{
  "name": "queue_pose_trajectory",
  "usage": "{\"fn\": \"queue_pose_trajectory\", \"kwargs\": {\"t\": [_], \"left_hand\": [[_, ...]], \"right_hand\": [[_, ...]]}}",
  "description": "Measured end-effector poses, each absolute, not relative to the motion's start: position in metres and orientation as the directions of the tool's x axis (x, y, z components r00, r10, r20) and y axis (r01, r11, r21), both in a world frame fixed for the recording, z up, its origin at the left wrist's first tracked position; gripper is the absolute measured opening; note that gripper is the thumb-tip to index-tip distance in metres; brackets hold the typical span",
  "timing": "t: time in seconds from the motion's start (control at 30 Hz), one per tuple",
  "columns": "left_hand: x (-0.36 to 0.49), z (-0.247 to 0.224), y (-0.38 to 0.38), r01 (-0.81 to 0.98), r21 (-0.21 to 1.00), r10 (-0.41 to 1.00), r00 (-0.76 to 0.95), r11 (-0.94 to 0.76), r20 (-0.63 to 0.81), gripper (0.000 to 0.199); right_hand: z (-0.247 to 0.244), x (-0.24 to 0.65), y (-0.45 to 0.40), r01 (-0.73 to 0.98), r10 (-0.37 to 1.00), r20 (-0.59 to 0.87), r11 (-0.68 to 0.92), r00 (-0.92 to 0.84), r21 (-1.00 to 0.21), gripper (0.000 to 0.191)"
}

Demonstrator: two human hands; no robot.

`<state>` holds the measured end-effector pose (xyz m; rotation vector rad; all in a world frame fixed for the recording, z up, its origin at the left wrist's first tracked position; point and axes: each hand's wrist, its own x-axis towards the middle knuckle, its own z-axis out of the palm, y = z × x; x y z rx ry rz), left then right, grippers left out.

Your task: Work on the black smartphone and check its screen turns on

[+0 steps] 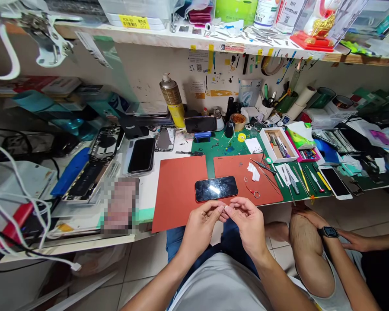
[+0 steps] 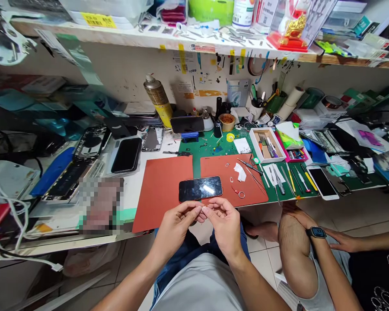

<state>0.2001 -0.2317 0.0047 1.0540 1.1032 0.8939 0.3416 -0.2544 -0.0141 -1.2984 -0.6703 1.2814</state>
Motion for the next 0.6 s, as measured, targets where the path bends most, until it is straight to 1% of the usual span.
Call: {"fn": "queue_pose_trajectory", "kwargs": {"t": [0.23, 0.4, 0.53, 0.6], "left_hand": [[0.200, 0.002, -0.232, -0.046, 0.976, 0.958, 0.207, 0.215, -0.201, 0.021], [0.204, 0.001, -0.236, 0.013, 0.988, 0.973, 0.171, 0.155, -0.154, 0.021], [0.201, -0.001, -0.238, 0.128, 0.990, 0.976, 0.203, 0.056, -0.082, 0.024], [0.191, -0.004, -0.230, 0.268, 0.959, 0.965, 0.261, -0.087, 0.014, 0.027]], "right_hand": [[-0.013, 0.344, -0.257, -0.292, 0.928, -0.275, -0.199, 0.250, -0.936, 0.027], [-0.011, 0.344, -0.257, -0.281, 0.931, -0.283, -0.215, 0.230, -0.935, 0.030], [-0.012, 0.343, -0.258, -0.275, 0.930, -0.275, -0.206, 0.244, -0.939, 0.029], [-0.016, 0.346, -0.261, -0.239, 0.923, -0.278, -0.216, 0.268, -0.947, 0.030]]}}
